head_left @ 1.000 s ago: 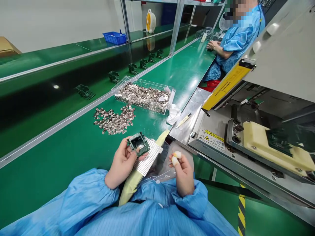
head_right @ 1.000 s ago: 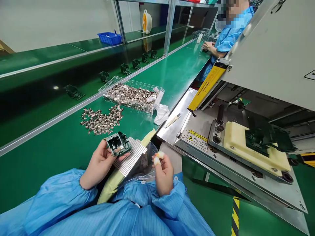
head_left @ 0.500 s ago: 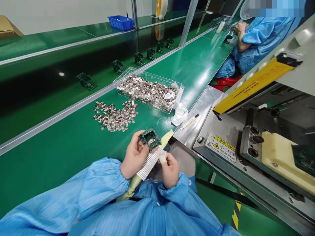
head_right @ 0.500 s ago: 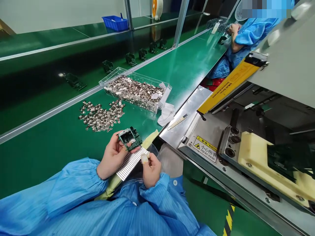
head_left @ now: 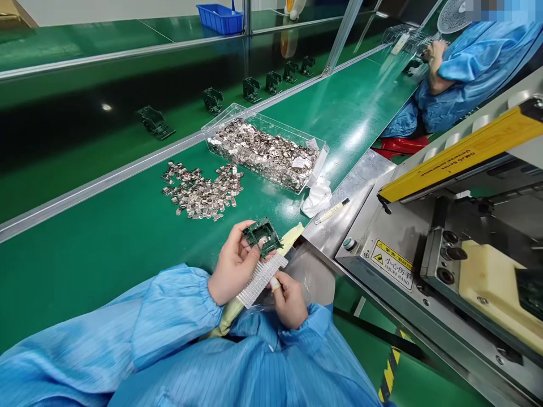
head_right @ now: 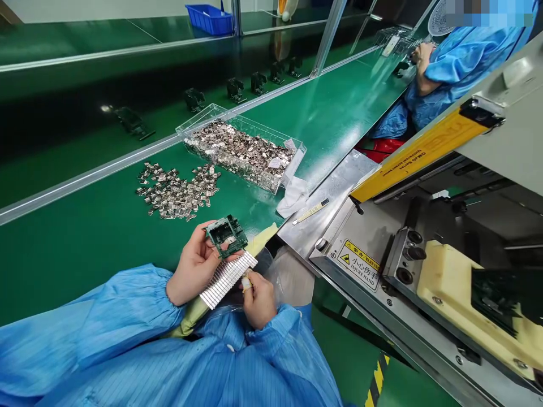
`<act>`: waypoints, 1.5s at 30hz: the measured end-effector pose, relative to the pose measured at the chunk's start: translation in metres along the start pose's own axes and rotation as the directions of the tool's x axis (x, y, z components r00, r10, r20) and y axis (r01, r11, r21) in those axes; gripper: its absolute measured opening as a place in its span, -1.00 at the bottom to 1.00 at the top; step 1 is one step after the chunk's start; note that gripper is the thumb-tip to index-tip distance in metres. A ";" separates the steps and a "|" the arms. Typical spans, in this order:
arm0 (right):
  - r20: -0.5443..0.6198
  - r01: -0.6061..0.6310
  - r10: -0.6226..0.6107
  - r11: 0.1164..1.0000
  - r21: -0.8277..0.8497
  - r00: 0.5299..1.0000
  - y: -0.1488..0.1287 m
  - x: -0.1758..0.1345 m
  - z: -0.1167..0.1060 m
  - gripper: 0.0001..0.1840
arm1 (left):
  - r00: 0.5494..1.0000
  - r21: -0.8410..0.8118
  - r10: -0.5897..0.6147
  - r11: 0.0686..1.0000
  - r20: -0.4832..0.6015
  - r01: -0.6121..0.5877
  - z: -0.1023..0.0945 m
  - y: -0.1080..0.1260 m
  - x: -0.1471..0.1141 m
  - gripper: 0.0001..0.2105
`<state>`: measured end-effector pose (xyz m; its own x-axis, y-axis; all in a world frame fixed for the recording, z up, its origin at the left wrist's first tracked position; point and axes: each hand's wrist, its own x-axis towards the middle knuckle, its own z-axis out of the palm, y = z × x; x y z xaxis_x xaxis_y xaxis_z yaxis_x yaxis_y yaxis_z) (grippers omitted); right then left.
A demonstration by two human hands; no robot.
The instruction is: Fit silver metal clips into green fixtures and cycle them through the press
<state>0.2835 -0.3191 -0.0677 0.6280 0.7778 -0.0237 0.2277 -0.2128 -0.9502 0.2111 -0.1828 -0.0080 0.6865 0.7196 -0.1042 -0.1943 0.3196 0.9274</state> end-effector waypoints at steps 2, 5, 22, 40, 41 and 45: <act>0.044 -0.040 0.041 0.999 -0.032 0.998 0.000 0.000 -0.007 -0.88 | 1.000 -0.019 -0.020 1.000 0.002 0.020 0.000 0.002 0.000 -0.50; 0.054 -0.101 0.105 0.992 -0.072 0.993 -0.002 -0.001 -0.022 -0.93 | 1.000 -0.011 -0.002 1.000 -0.002 0.002 -0.003 0.004 -0.002 -0.52; -0.183 0.265 -0.273 0.962 -0.068 0.944 -0.084 0.022 -0.025 -0.89 | 0.977 0.090 0.094 0.990 0.191 -0.113 -0.009 0.000 -0.020 -0.65; -0.151 0.018 0.042 0.928 0.373 0.988 -0.077 0.026 -0.015 -0.67 | 0.949 0.204 0.114 0.963 0.295 -0.179 -0.010 0.008 -0.024 -0.71; -0.153 0.041 0.025 0.911 0.411 0.988 -0.075 0.025 -0.021 -0.69 | 0.951 0.173 0.087 0.975 0.297 -0.143 -0.009 0.011 -0.023 -0.69; -0.020 0.185 -0.189 0.929 0.321 0.982 -0.078 0.010 -0.054 -0.42 | 0.930 0.171 -0.108 0.984 0.352 0.049 -0.002 0.027 -0.028 -0.61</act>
<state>0.3120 -0.3263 0.0231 0.5882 0.7923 0.1620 0.0885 0.1361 -0.9867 0.1858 -0.1929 0.0195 0.9059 0.4175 -0.0702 -0.0375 0.2444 0.9689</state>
